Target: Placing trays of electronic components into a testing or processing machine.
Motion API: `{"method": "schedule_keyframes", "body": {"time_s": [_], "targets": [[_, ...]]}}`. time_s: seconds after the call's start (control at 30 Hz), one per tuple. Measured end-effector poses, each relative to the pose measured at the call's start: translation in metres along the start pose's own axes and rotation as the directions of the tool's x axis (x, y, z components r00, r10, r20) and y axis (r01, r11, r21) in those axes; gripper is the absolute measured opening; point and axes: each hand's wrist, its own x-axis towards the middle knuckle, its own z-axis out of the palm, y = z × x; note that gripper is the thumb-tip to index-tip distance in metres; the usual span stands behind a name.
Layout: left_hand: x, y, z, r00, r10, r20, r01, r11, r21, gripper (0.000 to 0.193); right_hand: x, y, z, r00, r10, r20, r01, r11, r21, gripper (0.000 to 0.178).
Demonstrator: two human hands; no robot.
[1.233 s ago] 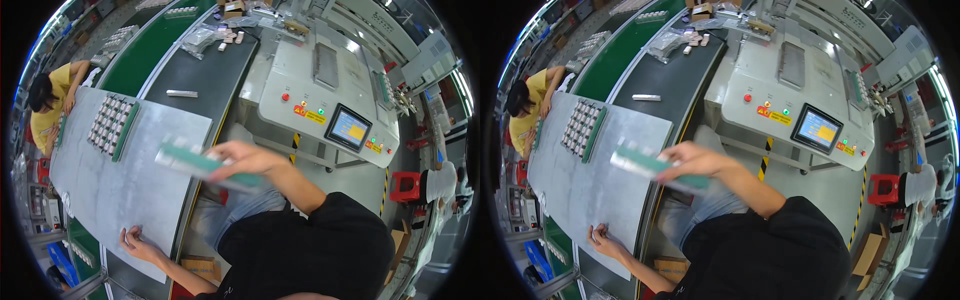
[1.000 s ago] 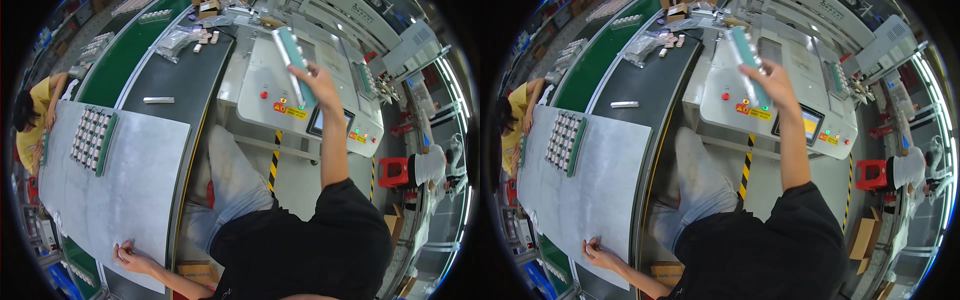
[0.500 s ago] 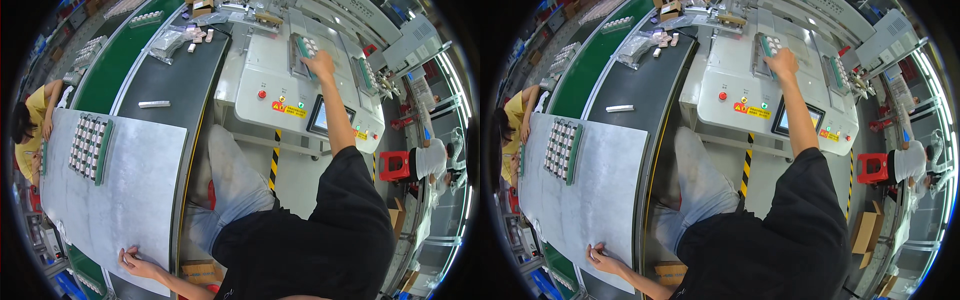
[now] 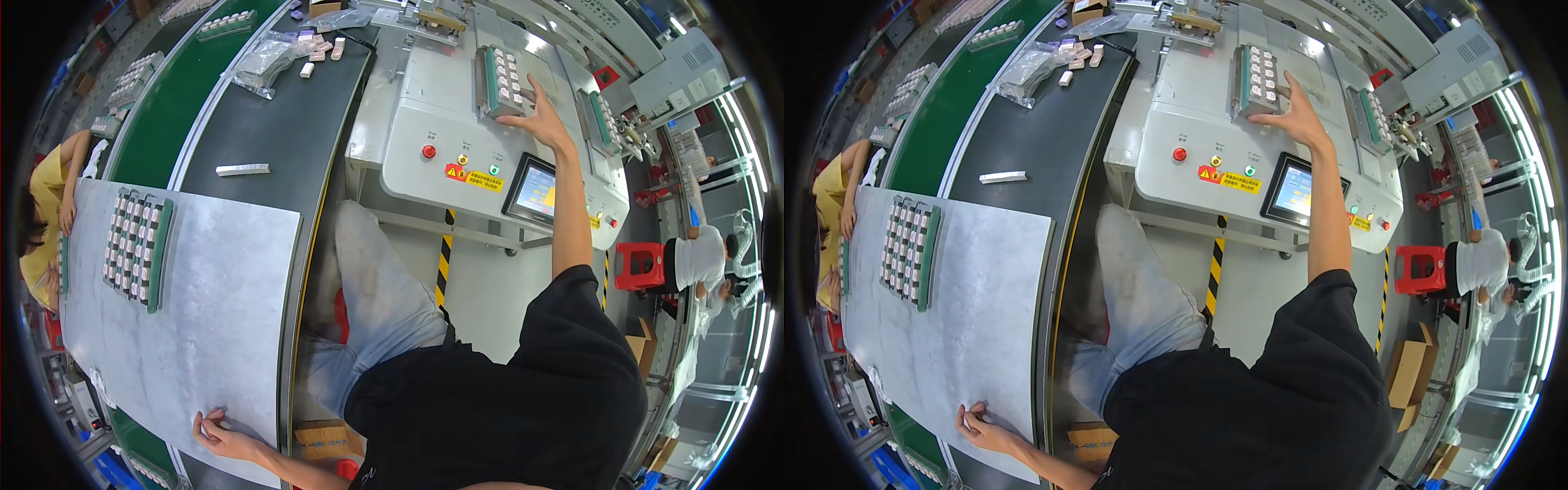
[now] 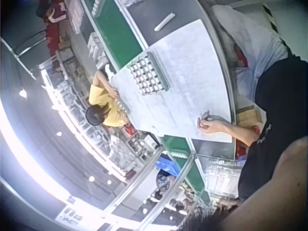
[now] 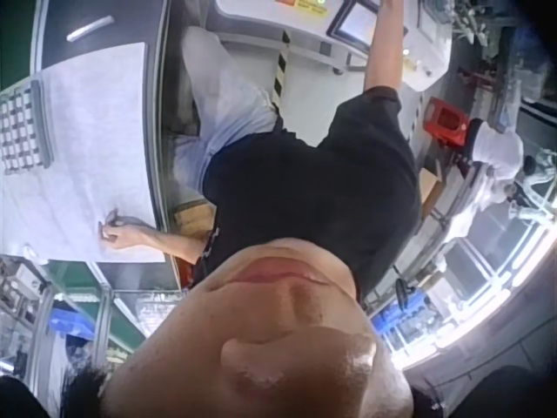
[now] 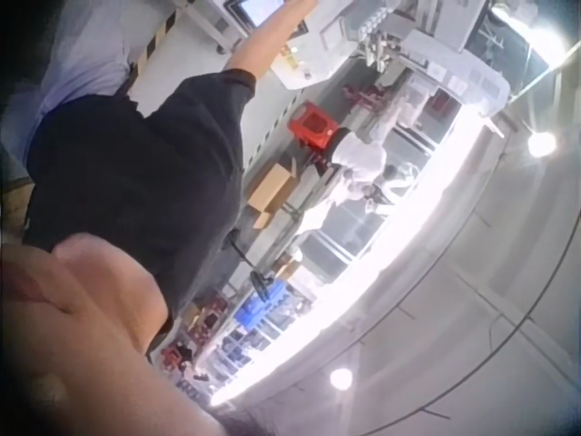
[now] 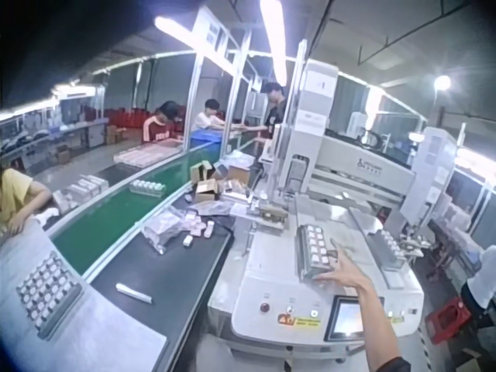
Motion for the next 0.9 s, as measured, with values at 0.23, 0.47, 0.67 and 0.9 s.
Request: {"method": "schedule_keyframes", "body": {"time_s": [0.23, 0.47, 0.67, 0.9], "targets": [[-0.001, 0.005, 0.004, 1.0, 0.008, 0.01, -0.008, 0.999, 0.034, 0.024, 0.018, 0.017, 0.005, 0.998, -0.025, -0.054, 0.025, 1.0, 0.01, 0.127], [-0.002, 0.006, 0.004, 1.0, 0.01, 0.019, -0.011, 1.0, 0.009, 0.024, -0.078, -0.032, 0.055, 0.929, -0.063, -0.364, -0.012, 0.98, -0.2, 0.075], [-0.005, 0.006, 0.001, 1.0, 0.0, 0.024, 0.0, 1.0, 0.029, 0.024, -0.109, -0.019, 0.069, 0.962, 0.049, -0.269, -0.141, 0.931, -0.336, 0.033], [-0.002, 0.001, -0.006, 0.998, 0.051, 0.031, -0.053, 0.998, 0.041, 0.025, -0.11, -0.019, 0.072, 0.96, 0.089, -0.264, -0.19, 0.902, -0.387, 0.029]]}}
